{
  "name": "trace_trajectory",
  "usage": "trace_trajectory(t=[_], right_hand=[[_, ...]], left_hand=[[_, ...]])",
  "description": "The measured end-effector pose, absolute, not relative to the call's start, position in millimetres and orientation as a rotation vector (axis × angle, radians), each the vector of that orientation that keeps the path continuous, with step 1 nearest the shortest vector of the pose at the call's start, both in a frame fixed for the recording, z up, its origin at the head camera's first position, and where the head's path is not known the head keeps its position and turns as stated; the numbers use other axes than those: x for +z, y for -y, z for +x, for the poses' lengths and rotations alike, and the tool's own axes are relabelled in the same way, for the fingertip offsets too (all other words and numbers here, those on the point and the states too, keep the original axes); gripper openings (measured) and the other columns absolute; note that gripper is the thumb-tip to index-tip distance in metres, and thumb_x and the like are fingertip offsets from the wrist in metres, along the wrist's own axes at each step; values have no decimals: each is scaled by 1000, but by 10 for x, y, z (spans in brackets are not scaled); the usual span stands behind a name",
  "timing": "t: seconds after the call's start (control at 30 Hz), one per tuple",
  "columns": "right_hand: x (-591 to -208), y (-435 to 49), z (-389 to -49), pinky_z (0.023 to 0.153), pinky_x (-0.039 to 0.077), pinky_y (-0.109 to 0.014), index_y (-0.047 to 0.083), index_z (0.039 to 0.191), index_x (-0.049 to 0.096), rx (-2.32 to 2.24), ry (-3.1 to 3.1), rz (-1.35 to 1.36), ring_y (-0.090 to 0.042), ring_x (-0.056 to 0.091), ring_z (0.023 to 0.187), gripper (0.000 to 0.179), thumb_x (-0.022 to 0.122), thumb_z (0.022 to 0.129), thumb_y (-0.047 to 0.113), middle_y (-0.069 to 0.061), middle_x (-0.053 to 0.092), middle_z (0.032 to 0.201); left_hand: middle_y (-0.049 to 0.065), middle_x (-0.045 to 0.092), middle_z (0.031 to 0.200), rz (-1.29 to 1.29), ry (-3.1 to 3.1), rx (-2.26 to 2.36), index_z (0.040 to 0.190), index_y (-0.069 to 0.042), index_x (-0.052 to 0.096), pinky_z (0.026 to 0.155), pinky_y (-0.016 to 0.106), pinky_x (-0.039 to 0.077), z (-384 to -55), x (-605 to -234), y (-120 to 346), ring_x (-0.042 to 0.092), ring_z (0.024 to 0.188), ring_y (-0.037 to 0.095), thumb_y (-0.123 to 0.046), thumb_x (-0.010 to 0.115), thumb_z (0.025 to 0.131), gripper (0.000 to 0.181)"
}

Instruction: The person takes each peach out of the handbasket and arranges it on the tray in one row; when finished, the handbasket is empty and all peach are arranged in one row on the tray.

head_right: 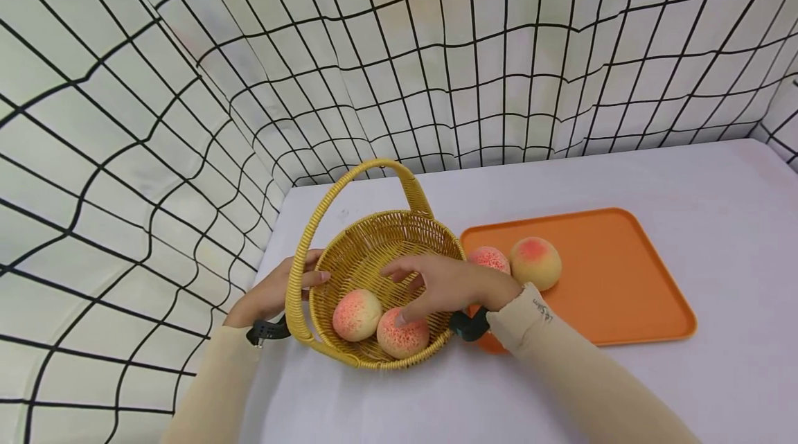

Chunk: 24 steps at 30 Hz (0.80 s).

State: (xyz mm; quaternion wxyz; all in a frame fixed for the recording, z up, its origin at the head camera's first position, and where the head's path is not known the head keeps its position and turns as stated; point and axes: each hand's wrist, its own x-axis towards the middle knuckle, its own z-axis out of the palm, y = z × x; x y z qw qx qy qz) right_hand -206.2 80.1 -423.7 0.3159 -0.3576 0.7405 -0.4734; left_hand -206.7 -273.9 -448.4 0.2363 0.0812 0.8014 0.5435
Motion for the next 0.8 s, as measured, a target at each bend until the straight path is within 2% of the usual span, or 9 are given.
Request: trace_trajectory(t=[0.17, 0.43, 0.63, 0.8], right_hand=[[-4237, -689, -2065, 97, 53, -40, 16, 150, 54, -1105, -1940, -929, -28, 62, 122, 72, 79, 83, 22, -10, 58, 142], [-4255, -596, -2081, 108, 47, -38, 19, 139, 65, -982, -1920, -986, -10, 58, 120, 64, 81, 78, 23, 7, 65, 129], [-4281, -560, -2104, 92, 52, -26, 13, 133, 67, -976, -1844, -974, -9, 60, 105, 56, 82, 78, 14, 8, 67, 119], [-4285, -525, -2102, 80, 55, -26, 13, 127, 69, -990, -1800, -915, -10, 62, 94, 54, 84, 75, 6, 5, 68, 111]], left_hand=[[24, 60, 139, 227, -2204, 1484, 154, -2, 45, 83, 41, 61, -2075, -4486, 2745, 68, 109, 29, -17, 55, 108, 49], [22, 60, 139, 227, -2198, 1489, 154, -4, 46, 84, 42, 61, -2079, -4493, 2736, 67, 110, 30, -15, 55, 108, 48], [21, 60, 140, 222, -2200, 1483, 154, -5, 47, 84, 43, 61, -2074, -4483, 2730, 68, 111, 30, -17, 55, 109, 48], [20, 60, 141, 222, -2209, 1474, 155, -5, 46, 84, 44, 61, -2068, -4477, 2729, 68, 111, 30, -17, 55, 109, 49]])
